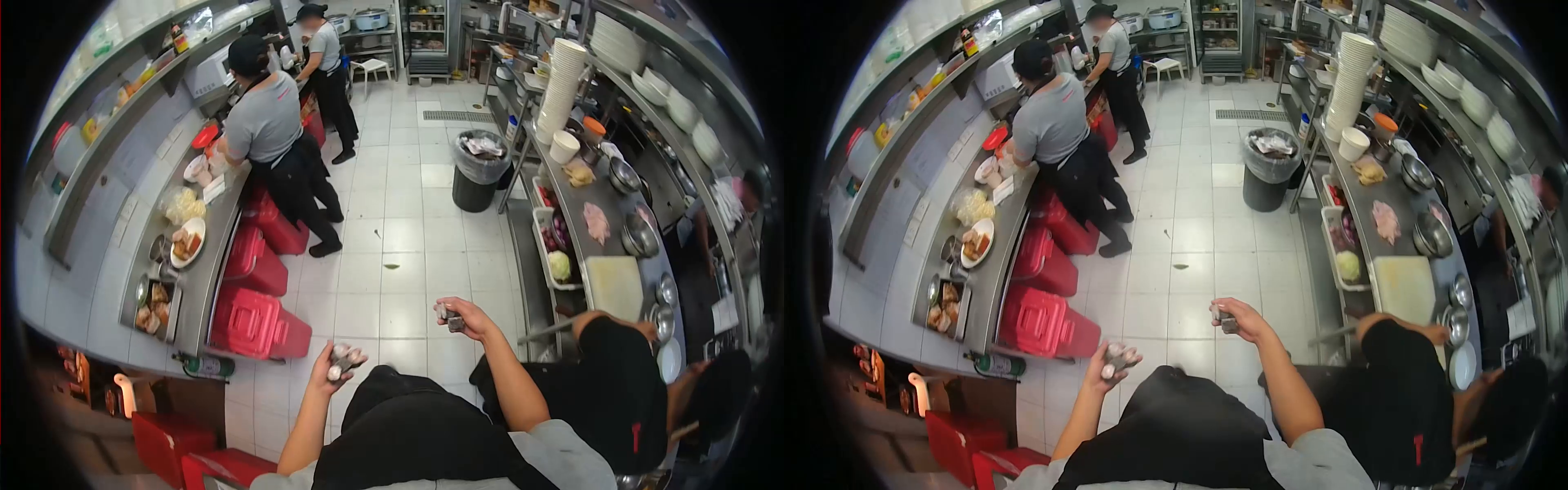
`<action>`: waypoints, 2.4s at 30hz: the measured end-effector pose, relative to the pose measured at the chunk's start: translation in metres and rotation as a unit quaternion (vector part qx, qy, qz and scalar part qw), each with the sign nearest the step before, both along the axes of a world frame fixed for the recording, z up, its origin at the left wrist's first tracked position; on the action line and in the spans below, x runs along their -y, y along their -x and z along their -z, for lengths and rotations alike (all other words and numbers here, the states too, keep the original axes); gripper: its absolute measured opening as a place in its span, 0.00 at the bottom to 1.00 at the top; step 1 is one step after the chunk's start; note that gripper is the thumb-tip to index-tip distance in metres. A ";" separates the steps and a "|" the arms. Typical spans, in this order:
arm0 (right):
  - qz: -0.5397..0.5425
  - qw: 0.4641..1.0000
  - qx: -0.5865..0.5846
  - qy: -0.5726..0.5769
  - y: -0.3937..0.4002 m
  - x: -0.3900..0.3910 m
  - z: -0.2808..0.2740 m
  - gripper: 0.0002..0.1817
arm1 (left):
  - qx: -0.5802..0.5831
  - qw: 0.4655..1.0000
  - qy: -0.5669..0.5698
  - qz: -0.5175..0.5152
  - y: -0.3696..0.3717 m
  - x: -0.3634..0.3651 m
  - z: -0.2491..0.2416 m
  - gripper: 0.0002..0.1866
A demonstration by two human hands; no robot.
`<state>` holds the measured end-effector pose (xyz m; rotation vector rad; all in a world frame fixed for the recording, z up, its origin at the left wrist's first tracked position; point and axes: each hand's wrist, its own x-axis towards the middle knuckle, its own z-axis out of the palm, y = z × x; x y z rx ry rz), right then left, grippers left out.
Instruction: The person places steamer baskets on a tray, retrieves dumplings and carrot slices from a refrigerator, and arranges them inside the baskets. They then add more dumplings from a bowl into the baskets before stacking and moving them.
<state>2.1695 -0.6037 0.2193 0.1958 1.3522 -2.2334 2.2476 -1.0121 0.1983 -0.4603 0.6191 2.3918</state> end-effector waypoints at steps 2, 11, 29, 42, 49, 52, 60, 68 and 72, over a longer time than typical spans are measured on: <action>-0.041 0.998 -0.011 -0.035 0.067 0.009 -0.008 0.19 | 0.051 0.996 0.059 -0.048 0.032 0.021 0.013 0.28; 0.031 0.995 0.080 -0.057 0.203 -0.030 0.023 0.18 | 0.010 0.993 0.078 0.087 0.350 -0.029 0.019 0.27; 0.087 0.985 0.023 -0.145 0.719 -0.136 0.006 0.17 | 0.025 0.994 0.090 0.063 0.822 -0.146 0.026 0.28; 0.151 0.970 0.086 -0.169 0.966 -0.236 0.048 0.20 | 0.001 0.972 0.141 0.188 1.222 -0.247 0.041 0.23; 0.344 0.913 0.168 -0.141 1.038 -0.330 0.074 0.19 | -0.078 0.918 0.229 0.315 1.432 -0.375 0.022 0.25; 0.337 0.917 0.153 -0.148 1.114 -0.373 0.081 0.20 | -0.035 0.927 0.214 0.306 1.487 -0.409 0.041 0.26; 0.270 0.930 0.018 -0.249 1.404 -0.508 0.001 0.15 | 0.024 0.956 0.187 0.222 1.625 -0.453 0.062 0.26; 0.319 0.879 -0.045 -0.352 1.611 -0.659 -0.079 0.23 | -0.024 0.926 0.229 0.298 1.826 -0.583 0.056 0.25; 0.363 0.834 -0.009 -0.415 1.667 -0.718 -0.136 0.25 | -0.115 0.871 0.232 0.418 1.926 -0.693 0.035 0.22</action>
